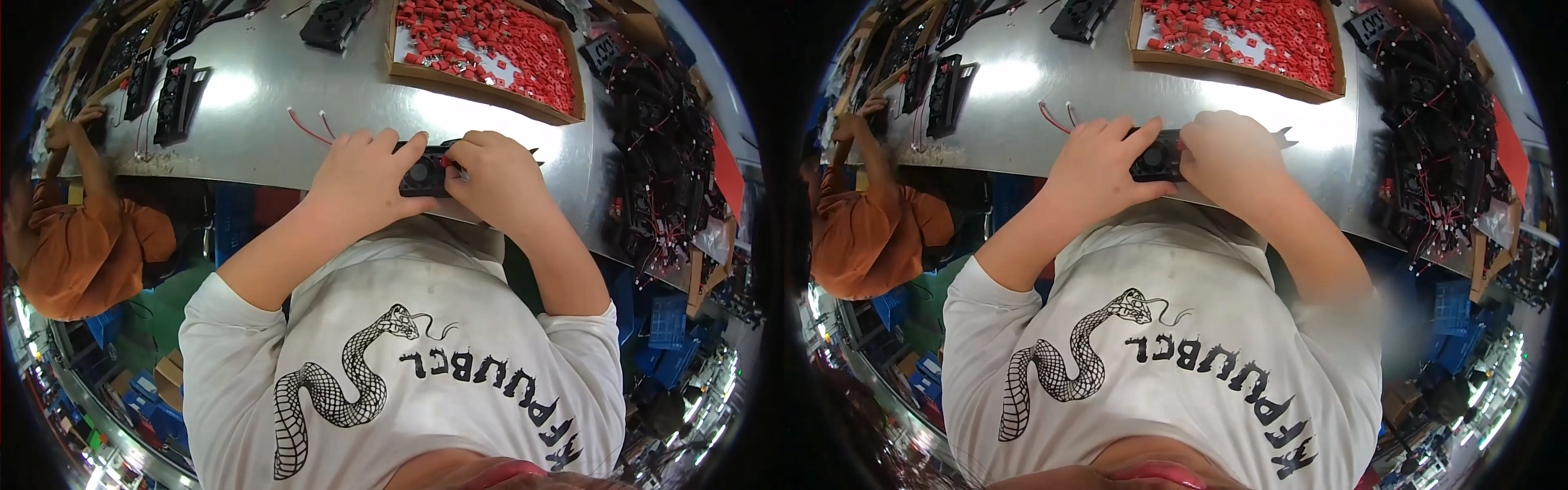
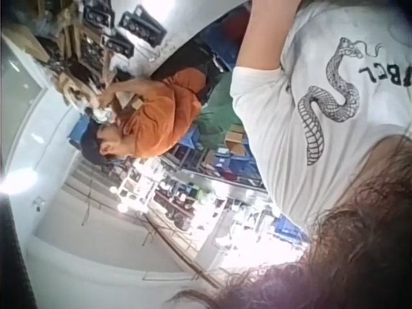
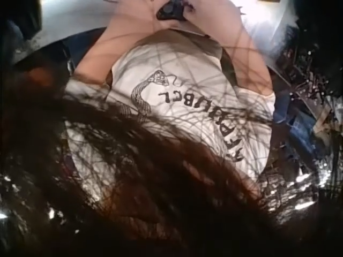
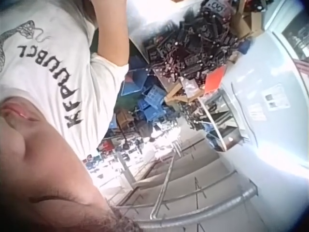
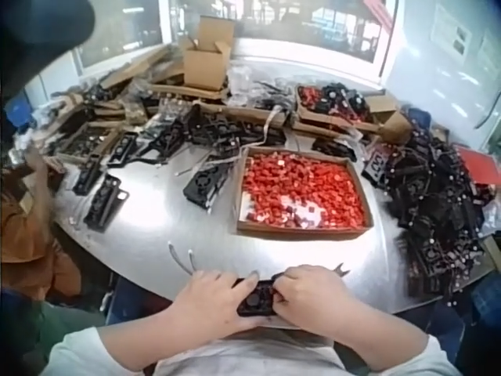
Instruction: Assembling electronic components by crimping wires into a plastic housing.
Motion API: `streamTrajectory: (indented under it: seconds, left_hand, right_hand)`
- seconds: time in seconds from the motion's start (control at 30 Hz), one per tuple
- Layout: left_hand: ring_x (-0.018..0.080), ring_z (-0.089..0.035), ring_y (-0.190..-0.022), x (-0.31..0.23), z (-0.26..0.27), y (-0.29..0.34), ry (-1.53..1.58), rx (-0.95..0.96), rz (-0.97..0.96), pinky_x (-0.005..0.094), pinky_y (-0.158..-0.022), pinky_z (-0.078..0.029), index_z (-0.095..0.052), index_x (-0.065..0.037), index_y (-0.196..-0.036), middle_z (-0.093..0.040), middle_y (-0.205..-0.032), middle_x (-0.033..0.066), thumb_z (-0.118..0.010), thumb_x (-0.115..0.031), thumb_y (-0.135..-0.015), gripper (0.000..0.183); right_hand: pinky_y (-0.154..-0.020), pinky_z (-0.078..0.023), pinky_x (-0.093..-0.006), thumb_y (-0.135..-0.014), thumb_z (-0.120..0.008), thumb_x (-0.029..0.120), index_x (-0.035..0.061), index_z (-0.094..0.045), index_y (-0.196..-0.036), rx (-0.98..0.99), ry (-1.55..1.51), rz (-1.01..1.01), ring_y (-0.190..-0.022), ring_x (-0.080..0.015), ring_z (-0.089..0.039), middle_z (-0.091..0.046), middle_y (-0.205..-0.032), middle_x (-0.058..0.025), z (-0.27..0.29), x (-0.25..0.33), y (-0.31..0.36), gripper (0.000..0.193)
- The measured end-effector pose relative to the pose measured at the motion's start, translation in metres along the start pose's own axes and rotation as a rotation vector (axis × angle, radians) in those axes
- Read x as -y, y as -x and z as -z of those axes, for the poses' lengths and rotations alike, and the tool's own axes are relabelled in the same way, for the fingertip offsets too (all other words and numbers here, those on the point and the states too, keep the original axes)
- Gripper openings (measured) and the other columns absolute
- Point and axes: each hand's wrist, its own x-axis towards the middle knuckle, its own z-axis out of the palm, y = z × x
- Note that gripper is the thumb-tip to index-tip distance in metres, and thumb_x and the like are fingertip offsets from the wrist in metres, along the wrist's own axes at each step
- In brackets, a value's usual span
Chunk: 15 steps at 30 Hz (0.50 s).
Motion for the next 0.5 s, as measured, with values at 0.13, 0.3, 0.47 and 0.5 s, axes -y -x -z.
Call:
streamTrajectory:
  seconds: [0.13,0.3,0.47,0.5]
  left_hand:
    - [0.0307,-0.065,-0.091,0.000,-0.001,0.004,-0.016,-0.022,0.003,0.0441,-0.085,-0.049,-0.059,-0.013,-0.136,-0.065,-0.102,0.0105,-0.078,-0.061,-0.076,0.079]
    - [0.0308,-0.065,-0.091,0.000,-0.002,0.004,-0.013,-0.020,0.007,0.0439,-0.085,-0.049,-0.059,-0.012,-0.135,-0.066,-0.102,0.0110,-0.077,-0.061,-0.076,0.078]
    - [0.0309,-0.066,-0.091,0.000,-0.001,0.005,-0.009,-0.033,0.004,0.0436,-0.085,-0.049,-0.060,-0.012,-0.133,-0.066,-0.102,0.0113,-0.078,-0.060,-0.076,0.077]
    - [0.0310,-0.066,-0.091,0.000,-0.001,0.005,-0.008,-0.033,0.004,0.0436,-0.085,-0.049,-0.060,-0.011,-0.133,-0.066,-0.102,0.0112,-0.079,-0.060,-0.076,0.077]
  right_hand:
    - [-0.074,-0.054,-0.0419,-0.080,-0.070,0.012,0.0027,-0.072,-0.085,-0.002,-0.043,0.045,-0.081,-0.0305,-0.065,-0.066,-0.082,-0.0101,0.003,0.001,-0.002,0.011]
    - [-0.074,-0.054,-0.0421,-0.080,-0.070,0.012,0.0023,-0.072,-0.086,0.031,0.031,0.035,-0.083,-0.0303,-0.065,-0.065,-0.082,-0.0104,0.009,0.006,-0.005,0.011]
    - [-0.075,-0.054,-0.0426,-0.081,-0.070,0.012,0.0023,-0.072,-0.087,0.035,0.041,0.081,-0.085,-0.0304,-0.065,-0.064,-0.083,-0.0106,0.010,0.006,-0.008,0.012]
    - [-0.075,-0.054,-0.0428,-0.081,-0.070,0.012,0.0019,-0.071,-0.087,0.040,0.019,0.070,-0.085,-0.0307,-0.065,-0.064,-0.084,-0.0108,0.012,0.007,-0.007,0.012]
